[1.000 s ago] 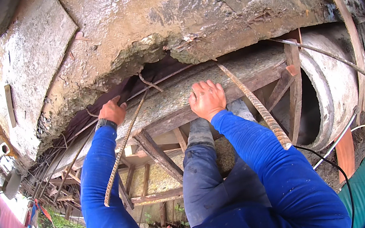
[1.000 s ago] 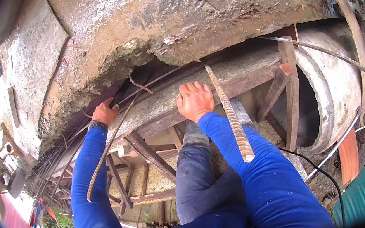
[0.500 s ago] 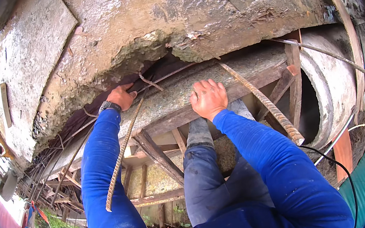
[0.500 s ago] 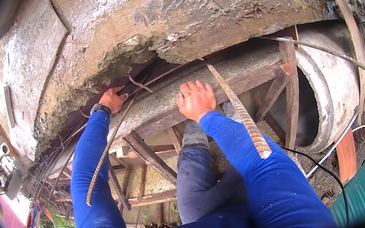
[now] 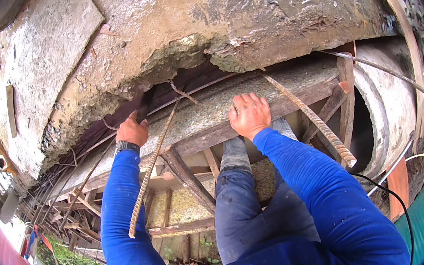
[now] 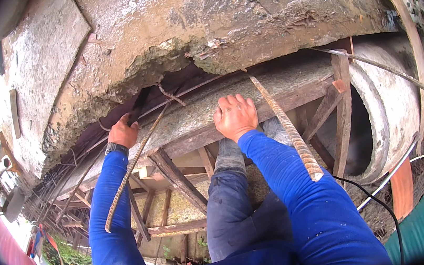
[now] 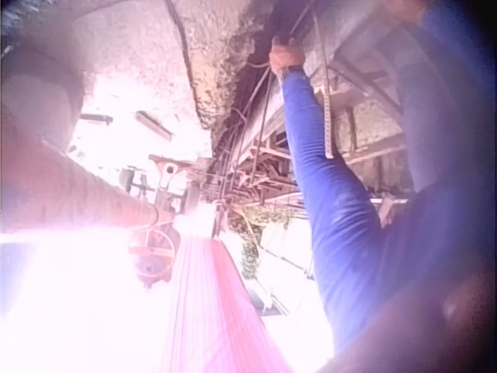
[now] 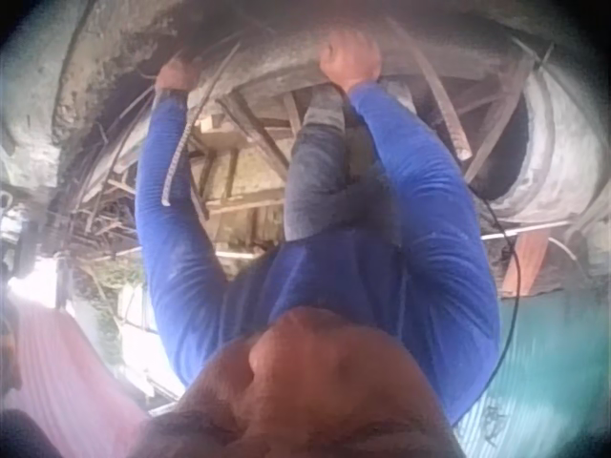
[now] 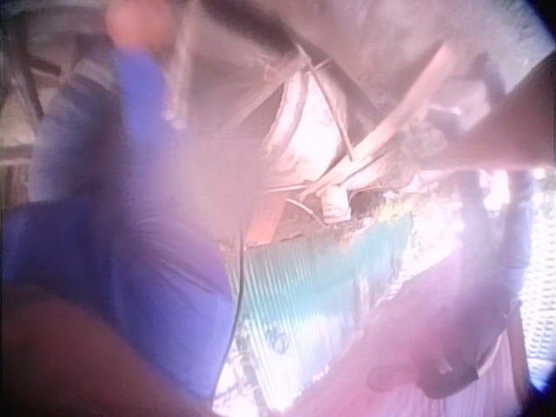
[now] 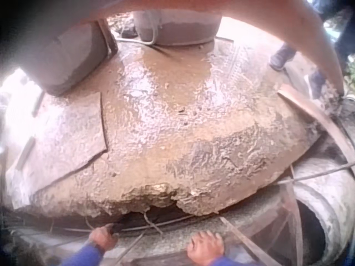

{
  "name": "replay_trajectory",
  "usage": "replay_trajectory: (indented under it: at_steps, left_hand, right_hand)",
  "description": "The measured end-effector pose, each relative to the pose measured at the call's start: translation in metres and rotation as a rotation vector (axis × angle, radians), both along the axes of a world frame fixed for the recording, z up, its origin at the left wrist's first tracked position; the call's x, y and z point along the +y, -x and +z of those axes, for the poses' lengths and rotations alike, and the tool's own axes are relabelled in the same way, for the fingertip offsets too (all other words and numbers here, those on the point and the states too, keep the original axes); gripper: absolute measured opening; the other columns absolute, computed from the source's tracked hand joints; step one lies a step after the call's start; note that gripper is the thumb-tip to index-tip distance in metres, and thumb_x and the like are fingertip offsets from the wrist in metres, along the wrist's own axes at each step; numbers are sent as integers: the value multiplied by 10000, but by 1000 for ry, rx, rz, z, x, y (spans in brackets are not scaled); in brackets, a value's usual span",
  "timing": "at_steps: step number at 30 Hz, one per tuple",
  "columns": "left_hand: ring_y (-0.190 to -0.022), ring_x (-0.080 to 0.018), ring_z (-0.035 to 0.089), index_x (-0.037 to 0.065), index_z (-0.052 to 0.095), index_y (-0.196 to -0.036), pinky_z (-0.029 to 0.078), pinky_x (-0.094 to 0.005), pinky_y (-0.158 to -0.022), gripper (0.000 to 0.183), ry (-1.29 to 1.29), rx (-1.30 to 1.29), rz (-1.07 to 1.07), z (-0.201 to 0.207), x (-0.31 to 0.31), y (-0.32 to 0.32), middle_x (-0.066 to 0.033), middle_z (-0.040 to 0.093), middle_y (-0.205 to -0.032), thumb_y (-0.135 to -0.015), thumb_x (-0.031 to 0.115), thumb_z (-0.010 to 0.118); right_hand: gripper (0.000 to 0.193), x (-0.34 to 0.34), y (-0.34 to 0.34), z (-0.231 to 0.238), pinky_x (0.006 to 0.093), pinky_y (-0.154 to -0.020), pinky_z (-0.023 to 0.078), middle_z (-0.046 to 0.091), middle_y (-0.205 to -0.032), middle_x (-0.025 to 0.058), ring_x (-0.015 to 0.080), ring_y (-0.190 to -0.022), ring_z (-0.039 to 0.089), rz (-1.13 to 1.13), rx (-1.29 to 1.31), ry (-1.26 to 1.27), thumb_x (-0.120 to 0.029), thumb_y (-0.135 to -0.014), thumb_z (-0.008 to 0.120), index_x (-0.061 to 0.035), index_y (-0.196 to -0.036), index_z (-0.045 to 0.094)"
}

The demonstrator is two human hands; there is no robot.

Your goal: The person places steel rebar rods into a concrete formwork trench, adjusting their positions by hand to align them with existing reinforcement. The worker repeatedly reaches into the form, shifts the rods, and checks their placement along the length of the trench.

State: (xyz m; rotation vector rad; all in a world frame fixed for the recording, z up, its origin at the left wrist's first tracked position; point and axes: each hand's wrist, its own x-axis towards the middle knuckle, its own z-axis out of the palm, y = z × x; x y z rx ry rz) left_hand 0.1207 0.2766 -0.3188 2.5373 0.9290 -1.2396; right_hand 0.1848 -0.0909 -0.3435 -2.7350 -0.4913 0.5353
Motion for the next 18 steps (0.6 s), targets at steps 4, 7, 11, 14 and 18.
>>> replay_trajectory:
  at_steps: [4, 7, 11, 14, 18]
  left_hand:
    - [-1258, -393, 706, 179, 647, -1514, 555, -464, -1089, 599, 86, -49, -14, 10, 12, 0, -217, 741, -1343, -968, 398, 759]
    - [-1256, -414, 700, 160, 655, -1505, 547, -459, -1100, 606, 280, -119, -22, 6, 18, -10, -239, 730, -1351, -957, 382, 786]
    - [-1262, -418, 696, 180, 629, -1535, 547, -456, -1098, 618, 383, -89, -167, -13, -5, -39, -260, 720, -1353, -978, 408, 772]
    - [-1273, -417, 690, 192, 608, -1554, 548, -455, -1100, 622, 420, -40, -200, -31, -17, -59, -257, 718, -1361, -994, 416, 759]
    - [-1324, -394, 669, 190, 595, -1568, 515, -429, -1145, 618, 443, 39, -257, -55, -24, -75, -232, 691, -1432, -1017, 439, 726]
  right_hand:
    - [185, 0, 0, 0, 500, -859, 477, 714, -971, 51, 298, -1014, 655, 3, 4, 13, -306, -873, 684, -129, -924, 683]
    - [183, 1, -1, 1, 496, -857, 478, 715, -963, 50, 293, -1009, 657, 4, -2, 20, -307, -871, 689, -130, -917, 682]
    - [186, 0, -1, 2, 493, -874, 481, 724, -976, 55, 299, -1019, 658, 7, 0, 22, -305, -879, 692, -126, -931, 693]
    - [178, 0, 0, 0, 486, -859, 477, 719, -952, 51, 291, -993, 660, 19, -35, 10, -309, -873, 686, -133, -902, 681]
    - [180, 0, 0, -1, 485, -861, 475, 725, -964, 51, 292, -1001, 659, 24, -20, 21, -312, -877, 680, -137, -919, 686]
